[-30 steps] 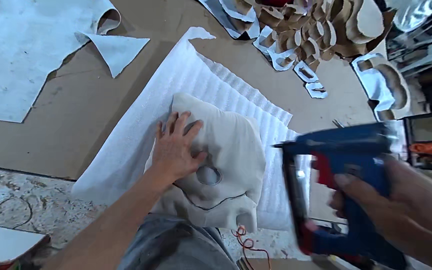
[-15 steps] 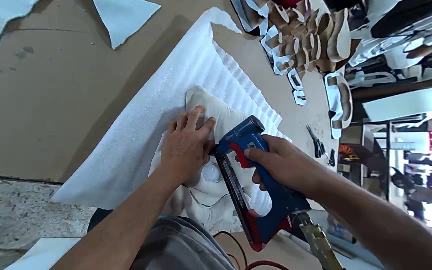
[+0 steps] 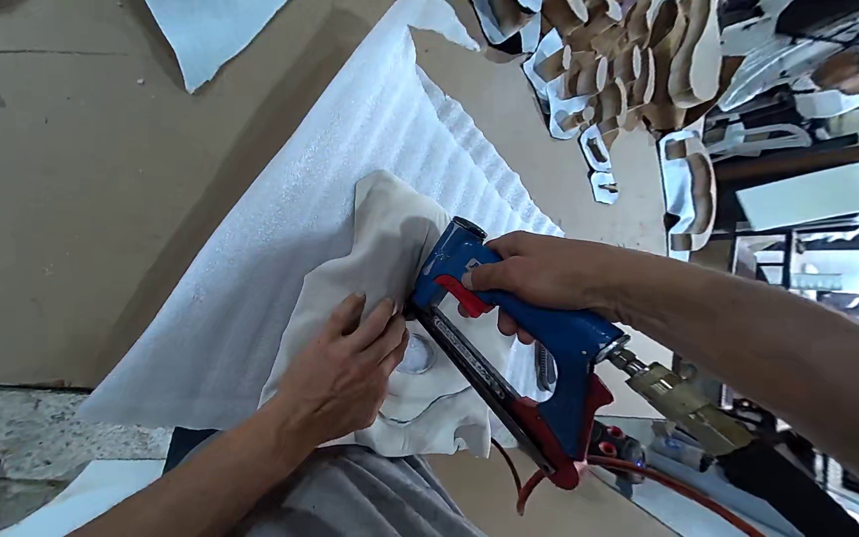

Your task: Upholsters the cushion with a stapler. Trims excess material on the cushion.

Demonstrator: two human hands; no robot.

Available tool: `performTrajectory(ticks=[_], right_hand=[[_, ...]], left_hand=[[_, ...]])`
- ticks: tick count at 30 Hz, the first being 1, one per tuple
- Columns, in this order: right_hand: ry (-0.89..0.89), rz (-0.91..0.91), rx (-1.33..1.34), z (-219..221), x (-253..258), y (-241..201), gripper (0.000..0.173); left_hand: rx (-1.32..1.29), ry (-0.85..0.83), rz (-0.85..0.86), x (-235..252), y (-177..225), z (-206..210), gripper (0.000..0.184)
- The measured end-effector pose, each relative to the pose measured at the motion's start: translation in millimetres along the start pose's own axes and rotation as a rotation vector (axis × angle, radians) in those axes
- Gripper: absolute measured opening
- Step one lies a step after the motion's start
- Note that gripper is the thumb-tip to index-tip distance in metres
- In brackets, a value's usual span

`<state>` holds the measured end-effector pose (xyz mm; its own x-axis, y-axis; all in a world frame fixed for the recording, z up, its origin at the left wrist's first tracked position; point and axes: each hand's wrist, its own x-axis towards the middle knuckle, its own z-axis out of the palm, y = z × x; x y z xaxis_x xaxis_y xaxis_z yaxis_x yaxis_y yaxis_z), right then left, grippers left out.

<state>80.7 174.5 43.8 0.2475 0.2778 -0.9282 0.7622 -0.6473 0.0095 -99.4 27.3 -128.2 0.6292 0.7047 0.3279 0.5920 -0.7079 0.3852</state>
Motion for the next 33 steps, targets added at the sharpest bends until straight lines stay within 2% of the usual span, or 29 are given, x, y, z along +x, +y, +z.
performTrajectory(ticks=[6,14,17,24,33], right_hand=[[0.049,0.067,-0.066,4.5,-5.0,-15.7,0.026],[0.1,0.162,-0.045,10.6,-12.5,-18.3,0.025],[0.088,0.16,-0.034,9.4,-4.0,-21.8,0.027],[0.022,0.178,0.061,2.8,3.0,-23.2,0.022],[-0.046,0.218,-0.035,-4.9,6.3,-40.8,0.02]], left_hand=[[0.026,0.005,-0.049,3.3,1.8,3.9,0.044],[-0.077,0.029,-0.101,0.7,1.4,8.0,0.046],[-0.098,0.05,-0.122,0.3,1.4,6.8,0.046],[-0.069,0.05,-0.121,-0.4,3.7,6.2,0.047],[-0.063,0.058,-0.134,0.3,3.8,8.5,0.047]])
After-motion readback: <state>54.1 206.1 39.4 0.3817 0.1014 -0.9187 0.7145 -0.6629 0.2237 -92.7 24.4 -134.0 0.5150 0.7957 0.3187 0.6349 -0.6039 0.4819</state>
